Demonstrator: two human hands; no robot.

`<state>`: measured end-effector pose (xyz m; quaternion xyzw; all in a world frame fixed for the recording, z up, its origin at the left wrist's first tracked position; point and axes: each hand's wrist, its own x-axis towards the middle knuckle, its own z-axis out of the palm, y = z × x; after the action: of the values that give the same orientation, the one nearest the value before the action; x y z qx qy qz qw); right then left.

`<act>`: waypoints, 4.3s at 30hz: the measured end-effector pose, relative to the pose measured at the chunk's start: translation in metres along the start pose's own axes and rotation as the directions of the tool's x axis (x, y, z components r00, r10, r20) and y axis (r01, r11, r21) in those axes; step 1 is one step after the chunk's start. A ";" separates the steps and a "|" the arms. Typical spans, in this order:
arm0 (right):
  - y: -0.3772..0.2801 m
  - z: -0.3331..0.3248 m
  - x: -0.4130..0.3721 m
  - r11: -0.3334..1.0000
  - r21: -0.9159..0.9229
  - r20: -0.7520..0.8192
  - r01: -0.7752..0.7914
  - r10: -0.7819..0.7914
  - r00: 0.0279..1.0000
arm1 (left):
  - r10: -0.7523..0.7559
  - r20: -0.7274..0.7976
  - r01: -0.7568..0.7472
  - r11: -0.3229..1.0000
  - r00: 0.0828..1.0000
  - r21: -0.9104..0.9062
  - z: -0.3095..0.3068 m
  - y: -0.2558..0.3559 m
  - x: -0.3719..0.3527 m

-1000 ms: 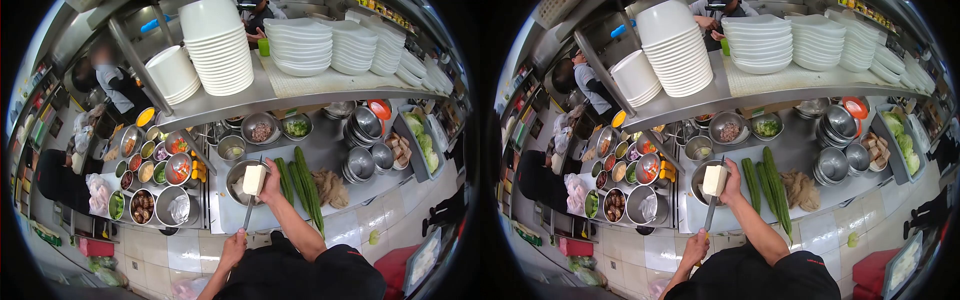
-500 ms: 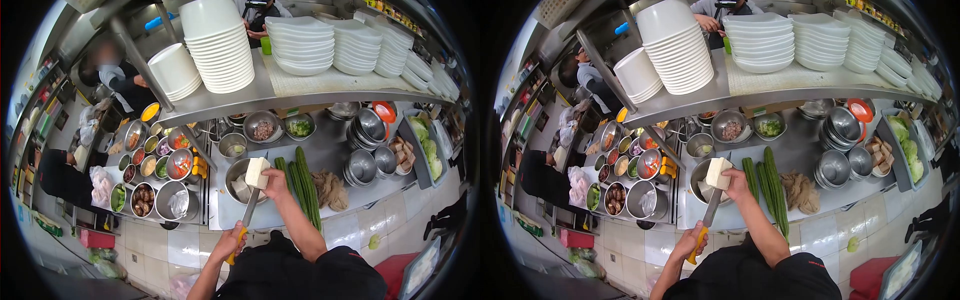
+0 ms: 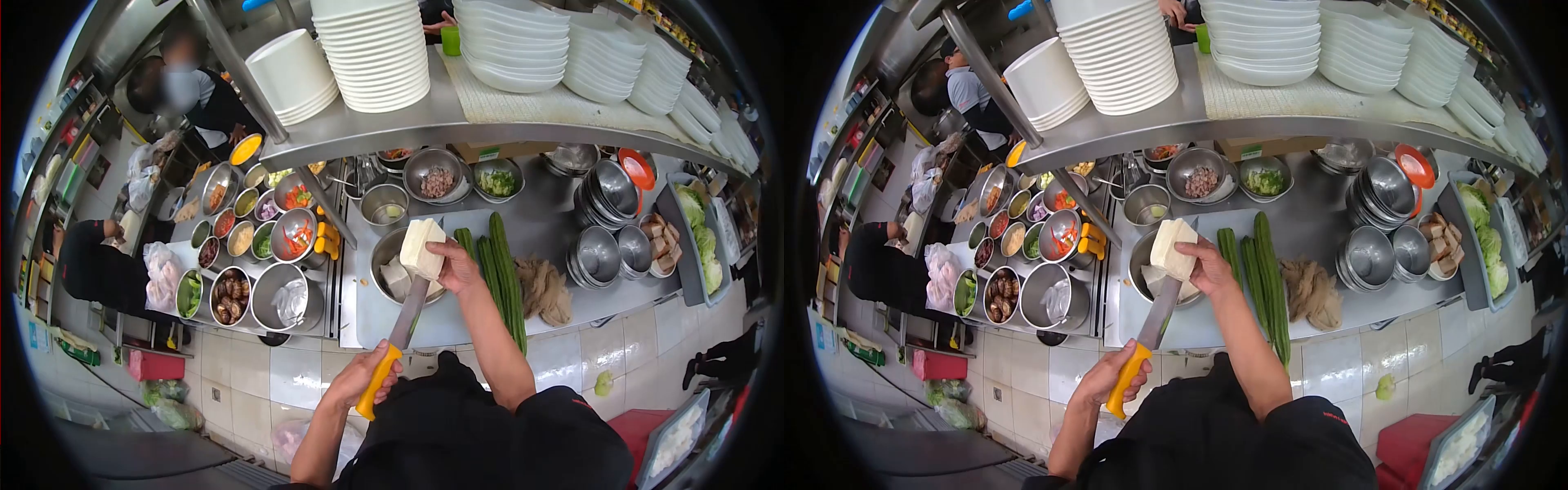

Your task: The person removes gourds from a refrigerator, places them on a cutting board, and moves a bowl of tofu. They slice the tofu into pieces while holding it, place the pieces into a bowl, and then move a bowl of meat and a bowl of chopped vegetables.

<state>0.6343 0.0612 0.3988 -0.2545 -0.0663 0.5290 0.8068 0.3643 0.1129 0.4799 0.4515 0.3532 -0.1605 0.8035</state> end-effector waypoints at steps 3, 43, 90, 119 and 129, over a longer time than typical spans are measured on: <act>-0.002 0.004 0.000 1.000 0.000 0.024 0.009 -0.009 1.000 | -0.002 0.040 0.003 1.000 0.999 -0.029 -0.002 -0.003 -0.011; -0.039 0.020 -0.054 0.695 -0.681 -0.301 -0.232 0.024 0.953 | 0.760 -0.443 -0.139 0.562 0.475 0.815 -0.114 -0.070 0.126; -0.077 -0.137 0.145 0.748 -0.637 -0.604 -0.187 -0.332 0.725 | 0.614 -0.753 -0.254 0.787 0.234 0.563 -0.111 -0.081 0.030; 0.026 0.026 -0.125 0.248 -0.915 -0.402 -0.319 -0.461 0.791 | 0.358 0.215 -0.406 0.879 0.909 0.251 -0.094 0.065 0.001; 0.030 0.105 -0.091 0.428 -0.842 -0.258 -0.327 0.212 0.943 | 0.607 -0.141 -0.599 0.795 0.782 0.101 -0.143 -0.004 -0.033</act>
<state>0.5310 0.0258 0.4890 -0.6665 -0.2397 0.5269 0.4697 0.2782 0.2281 0.4522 0.5726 0.2520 0.1340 0.7686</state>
